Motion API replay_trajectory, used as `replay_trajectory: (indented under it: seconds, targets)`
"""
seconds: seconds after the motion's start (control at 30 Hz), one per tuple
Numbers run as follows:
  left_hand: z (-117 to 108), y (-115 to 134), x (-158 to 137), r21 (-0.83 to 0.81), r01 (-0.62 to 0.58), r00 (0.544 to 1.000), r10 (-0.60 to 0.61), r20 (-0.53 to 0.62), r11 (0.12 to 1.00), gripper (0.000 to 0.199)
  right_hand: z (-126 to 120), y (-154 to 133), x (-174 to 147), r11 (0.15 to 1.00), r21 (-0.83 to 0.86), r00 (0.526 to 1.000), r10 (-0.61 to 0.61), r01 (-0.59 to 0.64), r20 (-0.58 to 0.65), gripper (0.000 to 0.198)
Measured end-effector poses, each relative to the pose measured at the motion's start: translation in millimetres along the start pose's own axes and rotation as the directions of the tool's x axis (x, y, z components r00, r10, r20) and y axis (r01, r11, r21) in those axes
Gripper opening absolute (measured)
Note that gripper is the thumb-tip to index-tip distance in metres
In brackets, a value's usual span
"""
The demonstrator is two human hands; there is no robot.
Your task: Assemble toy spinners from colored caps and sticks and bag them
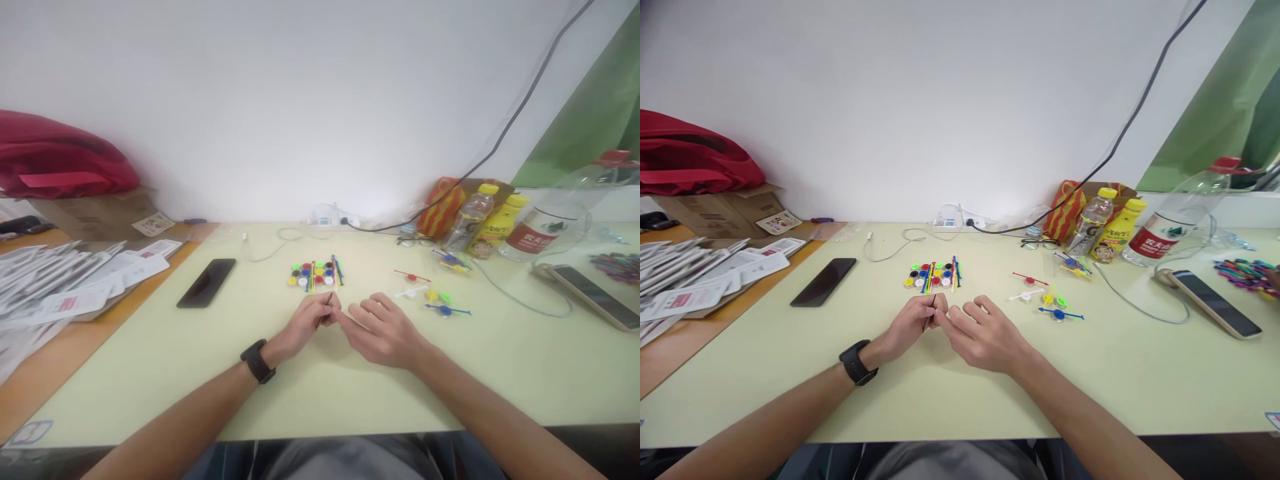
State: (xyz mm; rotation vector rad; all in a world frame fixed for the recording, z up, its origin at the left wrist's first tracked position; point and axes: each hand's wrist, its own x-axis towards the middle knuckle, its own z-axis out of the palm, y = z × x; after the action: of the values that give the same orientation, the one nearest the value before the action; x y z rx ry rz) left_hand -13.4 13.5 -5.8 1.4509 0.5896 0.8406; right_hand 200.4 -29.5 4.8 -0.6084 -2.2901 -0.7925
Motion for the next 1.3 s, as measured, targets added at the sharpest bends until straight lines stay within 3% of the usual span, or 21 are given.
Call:
replay_trajectory:
  seconds: [0.67,0.83,0.97,1.07,1.17,1.3]
  targets:
    - [0.8,3.0,0.1,0.034,0.023,1.0,-0.023,-0.014,0.999,0.019,-2.8,-0.6,0.6,0.996,0.085,0.996,-0.013,0.006,0.087,0.031]
    - [7.4,9.7,4.8,-0.066,0.093,0.991,-0.099,-0.089,0.993,0.025,-0.8,-2.4,2.4,0.992,0.125,0.998,0.022,-0.03,0.063,0.03]
    - [10.3,8.5,6.6,-0.244,0.093,0.987,-0.121,-0.103,0.965,0.03,4.8,-0.9,1.3,0.969,0.197,0.987,0.128,-0.146,0.102,0.026]
    - [8.6,3.2,5.0,-0.169,0.072,0.989,-0.093,-0.115,0.983,0.025,7.4,2.9,-1.6,0.926,0.266,0.961,0.24,-0.268,0.135,0.023]
    - [7.5,1.6,3.0,0.001,0.075,0.992,-0.075,-0.105,0.997,0.028,9.1,7.3,-6.1,0.82,0.414,0.919,0.348,-0.395,0.188,0.016]
    - [8.2,4.7,2.7,0.013,0.095,0.988,-0.092,-0.124,0.995,0.042,14.3,14.6,-13.5,0.692,0.539,0.876,0.408,-0.481,0.257,0.019]
